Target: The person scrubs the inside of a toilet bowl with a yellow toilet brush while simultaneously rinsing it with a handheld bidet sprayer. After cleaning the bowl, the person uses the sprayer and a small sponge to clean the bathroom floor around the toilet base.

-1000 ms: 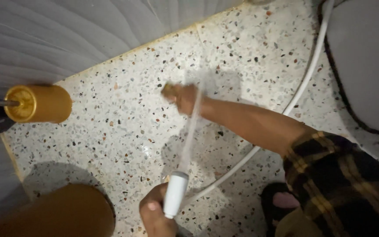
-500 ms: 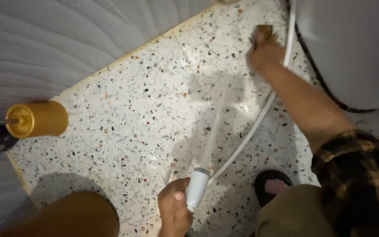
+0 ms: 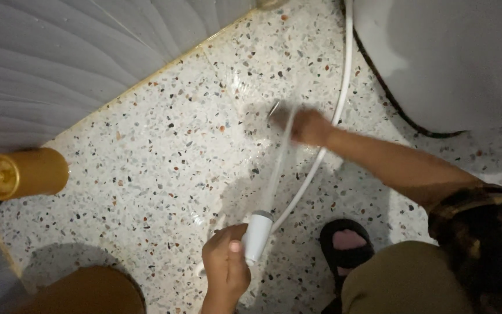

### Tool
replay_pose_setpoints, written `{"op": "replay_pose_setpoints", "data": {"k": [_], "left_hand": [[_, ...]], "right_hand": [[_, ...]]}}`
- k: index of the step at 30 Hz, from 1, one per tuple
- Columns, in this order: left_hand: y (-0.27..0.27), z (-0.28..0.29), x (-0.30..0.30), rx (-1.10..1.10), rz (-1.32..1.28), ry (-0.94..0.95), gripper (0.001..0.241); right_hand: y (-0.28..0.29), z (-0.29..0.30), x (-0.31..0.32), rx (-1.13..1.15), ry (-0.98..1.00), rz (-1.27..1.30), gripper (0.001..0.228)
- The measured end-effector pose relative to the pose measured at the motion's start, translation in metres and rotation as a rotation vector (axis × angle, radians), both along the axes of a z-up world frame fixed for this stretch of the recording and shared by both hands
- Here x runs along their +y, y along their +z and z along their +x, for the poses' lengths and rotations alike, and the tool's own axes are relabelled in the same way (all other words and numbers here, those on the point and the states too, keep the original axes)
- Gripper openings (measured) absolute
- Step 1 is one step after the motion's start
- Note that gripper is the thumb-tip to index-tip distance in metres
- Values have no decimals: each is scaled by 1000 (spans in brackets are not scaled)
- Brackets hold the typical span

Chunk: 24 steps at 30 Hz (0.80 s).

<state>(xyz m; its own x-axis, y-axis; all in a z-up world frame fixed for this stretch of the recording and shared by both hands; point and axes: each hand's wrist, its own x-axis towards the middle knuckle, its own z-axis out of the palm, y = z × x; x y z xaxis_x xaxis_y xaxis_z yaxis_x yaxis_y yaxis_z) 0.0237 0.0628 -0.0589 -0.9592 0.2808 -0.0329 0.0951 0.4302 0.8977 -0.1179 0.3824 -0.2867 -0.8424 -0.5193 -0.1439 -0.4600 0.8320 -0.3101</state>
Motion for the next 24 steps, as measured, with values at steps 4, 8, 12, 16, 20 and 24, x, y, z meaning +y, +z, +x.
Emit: {"op": "replay_pose_setpoints", "data": {"k": [4, 8, 12, 16, 20, 24], "left_hand": [[-2, 6, -6, -35, -41, 68, 62], [7, 9, -7, 12, -24, 67, 53], [-5, 18, -18, -81, 73, 119, 54], [-1, 15, -16, -76, 57, 123, 64], [-1, 14, -8, -75, 50, 73, 56], [1, 13, 10, -12, -19, 1, 52]], "right_hand": [[11, -51, 61, -289, -703, -100, 34], [5, -87, 51, -86, -548, 624, 68], [51, -52, -31, -176, -896, -122, 42], [47, -15, -61, -186, -247, 126, 64], [81, 8, -55, -488, -228, 124, 63], [9, 30, 37, 248, -97, 13, 62]]}}
